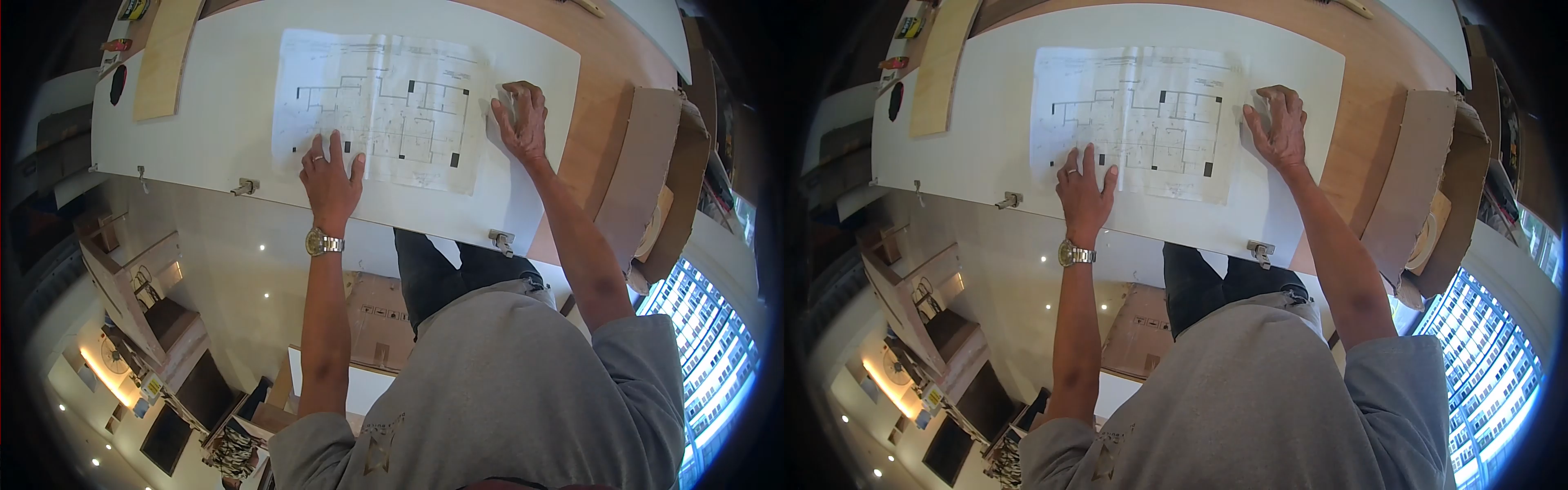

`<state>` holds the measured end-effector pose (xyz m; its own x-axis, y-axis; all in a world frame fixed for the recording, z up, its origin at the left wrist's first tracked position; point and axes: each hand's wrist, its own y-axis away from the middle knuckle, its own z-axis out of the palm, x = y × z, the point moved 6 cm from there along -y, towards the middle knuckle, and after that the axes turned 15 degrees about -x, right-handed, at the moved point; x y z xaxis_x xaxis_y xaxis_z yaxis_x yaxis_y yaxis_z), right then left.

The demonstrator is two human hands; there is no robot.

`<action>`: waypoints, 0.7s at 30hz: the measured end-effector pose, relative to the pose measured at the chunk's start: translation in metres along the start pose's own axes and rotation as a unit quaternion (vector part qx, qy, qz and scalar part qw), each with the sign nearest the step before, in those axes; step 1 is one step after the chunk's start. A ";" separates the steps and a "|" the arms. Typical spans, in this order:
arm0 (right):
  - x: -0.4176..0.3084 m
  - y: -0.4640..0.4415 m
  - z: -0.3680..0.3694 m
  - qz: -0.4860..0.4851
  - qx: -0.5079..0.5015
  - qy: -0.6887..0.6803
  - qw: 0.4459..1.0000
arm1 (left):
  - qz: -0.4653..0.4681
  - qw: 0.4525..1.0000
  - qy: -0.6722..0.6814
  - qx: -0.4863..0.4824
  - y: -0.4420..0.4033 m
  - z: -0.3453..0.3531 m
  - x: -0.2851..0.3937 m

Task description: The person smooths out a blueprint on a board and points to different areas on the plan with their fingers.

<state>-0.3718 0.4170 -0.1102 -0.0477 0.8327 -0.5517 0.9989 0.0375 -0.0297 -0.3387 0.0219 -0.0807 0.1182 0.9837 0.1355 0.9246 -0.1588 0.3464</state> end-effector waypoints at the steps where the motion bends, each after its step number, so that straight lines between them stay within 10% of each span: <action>1: 0.001 0.000 0.000 0.001 0.000 0.000 1.000 | -0.029 1.000 0.007 -0.009 0.001 0.001 0.003; 21: -0.005 -0.001 -0.002 -0.011 0.003 0.017 1.000 | -0.121 0.991 0.006 -0.047 -0.002 -0.007 0.008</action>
<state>-0.3730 0.4140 -0.1062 -0.0687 0.8496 -0.5230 0.9976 0.0521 -0.0464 -0.3420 0.0293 -0.0737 -0.1087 0.9929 0.0494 0.8874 0.0745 0.4550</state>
